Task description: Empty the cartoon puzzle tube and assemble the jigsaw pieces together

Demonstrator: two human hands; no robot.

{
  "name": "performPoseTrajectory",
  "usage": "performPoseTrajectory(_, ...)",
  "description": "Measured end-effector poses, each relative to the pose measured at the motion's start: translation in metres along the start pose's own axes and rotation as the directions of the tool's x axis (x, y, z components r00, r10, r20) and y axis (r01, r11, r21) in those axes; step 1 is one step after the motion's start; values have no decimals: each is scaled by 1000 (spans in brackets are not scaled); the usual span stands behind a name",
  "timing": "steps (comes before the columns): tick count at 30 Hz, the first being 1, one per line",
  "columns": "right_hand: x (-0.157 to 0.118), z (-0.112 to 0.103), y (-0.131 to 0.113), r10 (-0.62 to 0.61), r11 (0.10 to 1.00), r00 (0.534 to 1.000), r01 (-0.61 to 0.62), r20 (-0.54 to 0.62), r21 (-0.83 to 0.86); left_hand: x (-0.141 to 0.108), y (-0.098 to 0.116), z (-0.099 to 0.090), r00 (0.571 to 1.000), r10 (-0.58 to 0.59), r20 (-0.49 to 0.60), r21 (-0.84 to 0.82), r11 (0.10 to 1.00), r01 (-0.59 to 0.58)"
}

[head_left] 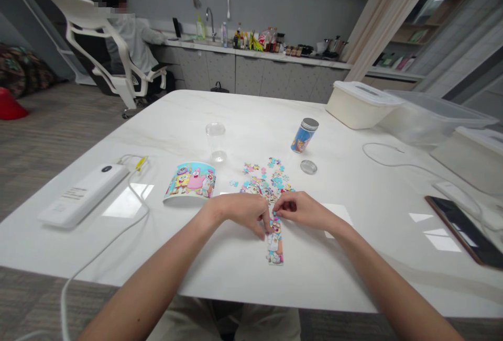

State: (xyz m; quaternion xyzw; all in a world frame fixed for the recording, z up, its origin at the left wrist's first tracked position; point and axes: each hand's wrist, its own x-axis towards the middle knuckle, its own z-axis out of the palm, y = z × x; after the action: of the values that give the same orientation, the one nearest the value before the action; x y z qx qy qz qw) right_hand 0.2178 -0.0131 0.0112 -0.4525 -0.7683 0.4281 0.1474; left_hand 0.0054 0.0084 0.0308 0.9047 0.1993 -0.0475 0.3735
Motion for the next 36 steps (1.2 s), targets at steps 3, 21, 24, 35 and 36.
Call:
performPoseTrajectory(3,0,0,-1,-8,1000,1000,8,-3,12,2,0,1,1000,-9,-15,17,1000,9)
performPoseTrajectory(21,1,3,3,-38,998,999,37,-22,-52,1,5,3,996,-48,-73,39,998,50)
performPoseTrajectory(24,0,2,0,-72,995,997,71,-4,-65,2,4,4,996,-19,-89,17,1000,21)
performPoseTrajectory(35,2,-9,1,-80,996,987,73,-136,-60,-4,-1,-6,975,-71,-209,144,984,102)
performPoseTrajectory(36,3,-11,4,-72,995,979,58,-189,-78,-5,-2,-8,955,-110,-274,193,967,166)
